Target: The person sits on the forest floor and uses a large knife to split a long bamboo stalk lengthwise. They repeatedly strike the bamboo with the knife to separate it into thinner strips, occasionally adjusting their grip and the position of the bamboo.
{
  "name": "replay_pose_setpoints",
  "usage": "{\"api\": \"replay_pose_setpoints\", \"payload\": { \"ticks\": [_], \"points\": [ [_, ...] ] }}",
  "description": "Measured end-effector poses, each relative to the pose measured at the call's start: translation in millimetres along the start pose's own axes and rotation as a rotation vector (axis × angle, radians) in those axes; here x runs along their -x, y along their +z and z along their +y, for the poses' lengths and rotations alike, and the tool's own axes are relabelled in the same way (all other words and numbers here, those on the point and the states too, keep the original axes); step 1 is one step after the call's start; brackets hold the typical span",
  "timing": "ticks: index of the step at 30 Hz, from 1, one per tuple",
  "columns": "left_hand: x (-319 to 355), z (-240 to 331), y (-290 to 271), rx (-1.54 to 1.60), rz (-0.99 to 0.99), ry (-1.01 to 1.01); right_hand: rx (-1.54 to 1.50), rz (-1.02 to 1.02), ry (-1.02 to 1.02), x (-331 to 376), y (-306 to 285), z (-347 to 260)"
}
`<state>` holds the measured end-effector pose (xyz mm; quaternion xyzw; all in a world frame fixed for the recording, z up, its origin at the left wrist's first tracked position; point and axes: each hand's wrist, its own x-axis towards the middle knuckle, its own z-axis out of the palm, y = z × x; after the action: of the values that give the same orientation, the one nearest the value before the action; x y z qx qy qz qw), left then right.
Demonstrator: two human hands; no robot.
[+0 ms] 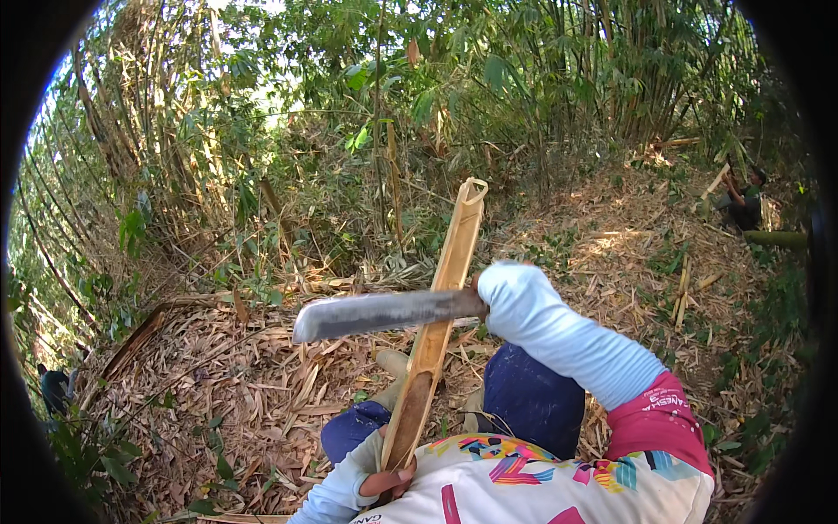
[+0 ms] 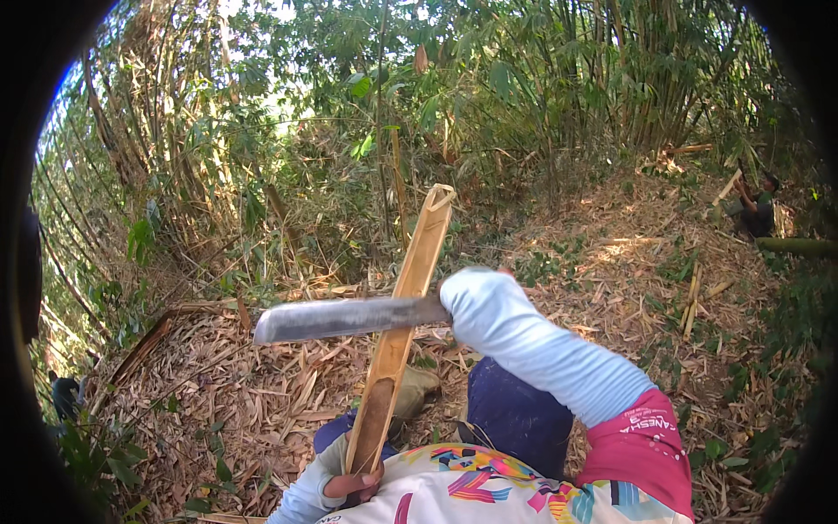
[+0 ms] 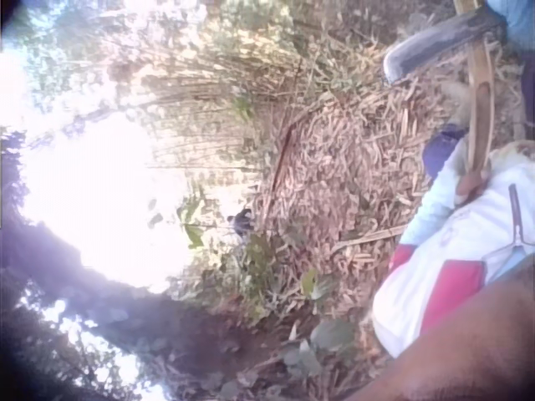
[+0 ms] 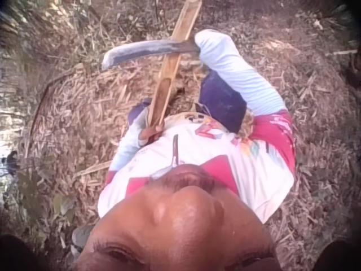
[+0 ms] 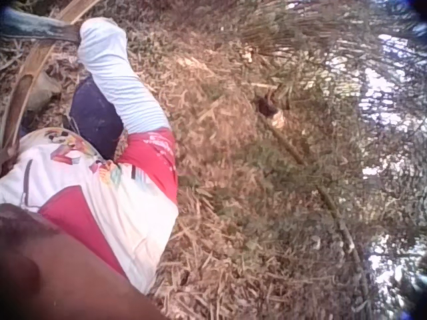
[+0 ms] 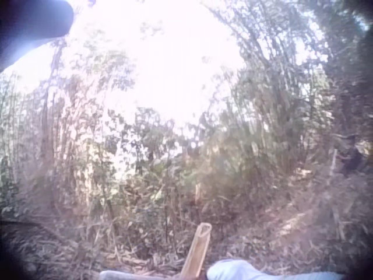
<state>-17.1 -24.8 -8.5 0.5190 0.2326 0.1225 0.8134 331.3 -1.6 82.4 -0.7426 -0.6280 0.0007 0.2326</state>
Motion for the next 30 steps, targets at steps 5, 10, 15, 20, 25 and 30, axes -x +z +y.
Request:
{"api": "replay_pose_setpoints", "payload": {
  "ticks": [5, 10, 15, 20, 25, 30],
  "points": [
    [0, 9, 4, -0.022, -0.027, -0.049, 0.090, 0.034, 0.220, -30, -20, 32],
    [1, 4, 1, -0.002, -0.012, -0.042, 0.045, -0.034, 0.157, -19, -11, 21],
    [-3, 2, -4, -0.040, -0.111, 0.065, -0.051, 0.190, 0.489, -49, -14, 99],
    [-7, -3, -11, 0.127, -0.048, -0.005, -0.435, 0.436, 0.354, -6, 27, 104],
    [-8, 3, -12, 0.185, 0.000, 0.028, -0.165, 0.157, -0.132, 52, 40, -2],
    [0, 1, -9, 0.199, 0.055, 0.043, 0.098, -0.202, -0.353, 64, 73, -42]
  ]
}}
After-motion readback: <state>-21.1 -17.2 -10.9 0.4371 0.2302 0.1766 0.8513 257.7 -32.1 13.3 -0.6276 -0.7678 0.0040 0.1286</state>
